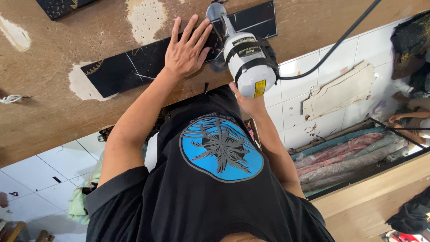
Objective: The person uses a rotary cutter to cut a patterned black fabric on a wooden workbench. They align the fabric, cut along marked lines, and remove cut pieces, repeating the process for multiple sections.
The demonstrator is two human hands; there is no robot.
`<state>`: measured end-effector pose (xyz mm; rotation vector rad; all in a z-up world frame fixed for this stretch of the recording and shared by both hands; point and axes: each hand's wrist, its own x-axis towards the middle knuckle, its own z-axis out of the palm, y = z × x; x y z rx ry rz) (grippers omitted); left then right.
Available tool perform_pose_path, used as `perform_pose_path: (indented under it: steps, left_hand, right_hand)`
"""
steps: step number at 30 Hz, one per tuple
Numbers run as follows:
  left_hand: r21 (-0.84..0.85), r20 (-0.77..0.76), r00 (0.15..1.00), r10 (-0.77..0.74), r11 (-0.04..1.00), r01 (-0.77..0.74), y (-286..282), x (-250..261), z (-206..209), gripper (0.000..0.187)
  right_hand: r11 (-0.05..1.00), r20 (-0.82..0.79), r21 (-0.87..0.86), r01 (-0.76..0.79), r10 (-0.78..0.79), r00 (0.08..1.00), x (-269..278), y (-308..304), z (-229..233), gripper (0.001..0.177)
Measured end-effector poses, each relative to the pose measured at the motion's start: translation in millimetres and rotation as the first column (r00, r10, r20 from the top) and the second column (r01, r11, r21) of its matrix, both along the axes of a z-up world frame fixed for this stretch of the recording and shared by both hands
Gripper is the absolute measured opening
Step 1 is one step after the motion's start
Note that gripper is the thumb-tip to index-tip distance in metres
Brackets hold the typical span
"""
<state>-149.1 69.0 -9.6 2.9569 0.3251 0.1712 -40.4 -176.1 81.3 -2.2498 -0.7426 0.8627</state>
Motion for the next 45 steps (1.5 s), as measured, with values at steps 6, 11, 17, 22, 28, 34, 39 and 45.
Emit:
perform_pose_path:
  steps: [6, 11, 17, 22, 28, 34, 39, 45]
  left_hand:
    - [-0.053, -0.048, 0.999, 0.008, 0.999, -0.010, -1.0, -1.7, -6.5, 0.070]
    - [0.087, -0.019, 0.999, 0.034, 0.996, -0.032, 5.2, -10.0, -9.6, 0.071]
    - [-0.059, -0.012, 0.999, 0.042, 0.997, -0.043, 11.0, -12.3, -5.7, 0.070]
    - [-0.195, 0.029, 0.999, 0.046, 0.980, -0.039, 13.5, -11.8, 4.2, 0.063]
    - [-0.315, 0.132, 0.984, 0.118, 0.946, -0.071, 2.5, -0.7, 24.0, 0.054]
    - [-0.333, 0.227, 0.966, 0.126, 0.942, -0.045, -60.6, 59.4, 44.9, 0.053]
    - [-0.391, 0.190, 0.959, 0.211, 0.912, -0.123, -107.4, 115.0, 44.8, 0.053]
    - [-0.408, 0.078, 0.806, 0.587, 0.756, -0.511, -133.9, 142.2, 27.0, 0.048]
  right_hand:
    - [0.968, -0.284, 0.038, 0.247, -0.227, 0.932, 13.2, 42.7, 9.8, 0.040]
    - [0.955, -0.367, -0.134, 0.263, -0.295, 0.882, 23.3, 51.5, 9.2, 0.038]
    - [0.986, 0.020, 0.023, -0.166, 0.166, 0.986, 18.7, -47.4, -14.5, 0.036]
    - [0.973, 0.195, 0.007, -0.232, 0.227, 0.954, 18.0, -156.1, -10.5, 0.040]
    - [0.967, -0.151, -0.076, 0.244, -0.253, 0.956, 53.4, -196.9, 3.3, 0.027]
    - [0.826, -0.271, -0.185, 0.533, -0.564, 0.780, 134.1, -162.4, 17.7, 0.030]
    - [0.822, -0.380, -0.189, 0.537, -0.565, 0.732, 225.6, -143.2, 30.7, 0.023]
    - [0.966, -0.393, -0.168, 0.198, -0.250, 0.885, 345.8, -152.3, 4.2, 0.029]
